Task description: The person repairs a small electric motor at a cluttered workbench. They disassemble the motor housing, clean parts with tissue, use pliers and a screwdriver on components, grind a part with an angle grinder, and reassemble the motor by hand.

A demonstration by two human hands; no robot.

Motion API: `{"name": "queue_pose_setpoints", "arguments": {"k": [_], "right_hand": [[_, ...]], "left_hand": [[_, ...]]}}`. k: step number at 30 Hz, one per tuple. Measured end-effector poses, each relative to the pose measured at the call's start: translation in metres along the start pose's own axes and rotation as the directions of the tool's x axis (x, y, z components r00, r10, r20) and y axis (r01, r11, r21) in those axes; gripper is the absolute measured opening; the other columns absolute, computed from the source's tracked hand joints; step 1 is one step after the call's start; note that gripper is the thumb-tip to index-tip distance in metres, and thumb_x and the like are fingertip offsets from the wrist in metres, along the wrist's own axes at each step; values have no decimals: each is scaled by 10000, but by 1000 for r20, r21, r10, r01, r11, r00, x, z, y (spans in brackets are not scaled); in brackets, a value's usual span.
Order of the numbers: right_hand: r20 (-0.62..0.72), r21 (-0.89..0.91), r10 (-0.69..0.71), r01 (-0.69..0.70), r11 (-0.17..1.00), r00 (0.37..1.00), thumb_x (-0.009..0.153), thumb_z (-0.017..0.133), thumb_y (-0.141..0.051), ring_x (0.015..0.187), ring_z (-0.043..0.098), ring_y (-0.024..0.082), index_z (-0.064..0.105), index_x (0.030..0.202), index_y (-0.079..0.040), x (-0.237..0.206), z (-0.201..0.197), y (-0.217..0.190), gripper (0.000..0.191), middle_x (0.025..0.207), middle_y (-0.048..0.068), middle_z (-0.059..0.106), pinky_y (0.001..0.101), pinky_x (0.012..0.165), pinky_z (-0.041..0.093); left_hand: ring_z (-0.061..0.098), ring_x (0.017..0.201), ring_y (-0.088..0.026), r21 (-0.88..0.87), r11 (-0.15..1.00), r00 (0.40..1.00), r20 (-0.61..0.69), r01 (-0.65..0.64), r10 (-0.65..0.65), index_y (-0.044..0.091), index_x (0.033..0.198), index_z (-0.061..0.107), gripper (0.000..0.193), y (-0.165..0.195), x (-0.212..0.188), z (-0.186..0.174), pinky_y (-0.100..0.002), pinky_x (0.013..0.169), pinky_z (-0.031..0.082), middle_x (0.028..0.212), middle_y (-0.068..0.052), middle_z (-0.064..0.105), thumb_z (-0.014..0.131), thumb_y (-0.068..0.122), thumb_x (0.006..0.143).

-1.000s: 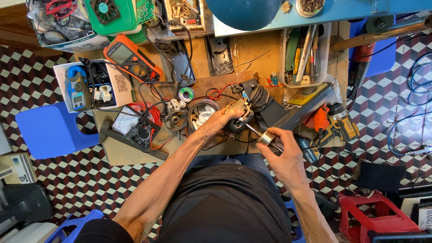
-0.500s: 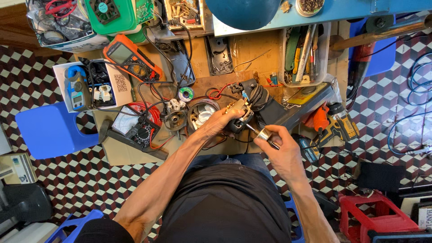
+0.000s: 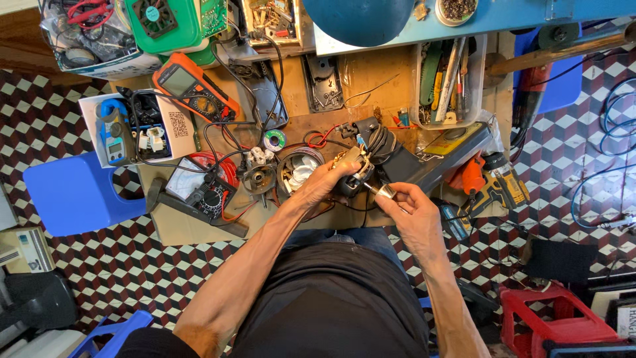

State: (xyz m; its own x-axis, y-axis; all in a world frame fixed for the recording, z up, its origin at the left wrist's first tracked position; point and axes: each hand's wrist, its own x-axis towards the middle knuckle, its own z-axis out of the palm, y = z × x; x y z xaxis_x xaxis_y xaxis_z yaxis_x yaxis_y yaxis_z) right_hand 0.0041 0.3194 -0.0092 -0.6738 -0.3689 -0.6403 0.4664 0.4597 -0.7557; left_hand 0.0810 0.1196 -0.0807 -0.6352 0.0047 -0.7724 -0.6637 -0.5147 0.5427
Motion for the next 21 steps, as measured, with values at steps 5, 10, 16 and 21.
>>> {"name": "queue_pose_setpoints", "arguments": {"k": [5, 10, 16, 21], "right_hand": [[3, -40, 55, -55, 998, 998, 879, 758, -164, 913, 703, 105, 657, 1221, 22, -4, -1, -9, 403, 1008, 83, 742, 218, 786, 556], [8, -42, 77, -77, 996, 997, 875, 751, -183, 931, 718, 110, 646, 1220, 5, -4, -1, -16, 407, 1026, 78, 748, 222, 802, 574], [16, -43, 37, -36, 998, 999, 875, 758, -179, 949, 709, 112, 640, 1210, 11, -3, 0, -14, 403, 1040, 87, 737, 226, 805, 567], [29, -43, 58, -57, 997, 998, 870, 762, -176, 935, 704, 113, 642, 1209, 5, -4, -1, -13, 403, 1039, 89, 734, 233, 786, 566]], "left_hand": [[611, 769, -128, 14, 1000, 1000, 10, -8, 8, 56, 1106, 635, 666, -2, 1, -2, -268, 581, 547, 876, -34, 610, 694, 620, 757], [623, 728, -157, 84, 996, 1000, -22, -9, 11, 50, 1076, 637, 710, -3, 4, -5, -274, 544, 524, 835, -47, 599, 668, 666, 725], [628, 760, -162, 77, 996, 998, -53, -42, 46, 37, 1087, 632, 736, -3, 6, -3, -290, 552, 539, 855, -57, 613, 688, 662, 701], [620, 785, -147, 57, 998, 998, -44, -41, 44, 31, 1091, 633, 718, -1, 3, -1, -294, 570, 542, 869, -49, 611, 696, 643, 722]]}}
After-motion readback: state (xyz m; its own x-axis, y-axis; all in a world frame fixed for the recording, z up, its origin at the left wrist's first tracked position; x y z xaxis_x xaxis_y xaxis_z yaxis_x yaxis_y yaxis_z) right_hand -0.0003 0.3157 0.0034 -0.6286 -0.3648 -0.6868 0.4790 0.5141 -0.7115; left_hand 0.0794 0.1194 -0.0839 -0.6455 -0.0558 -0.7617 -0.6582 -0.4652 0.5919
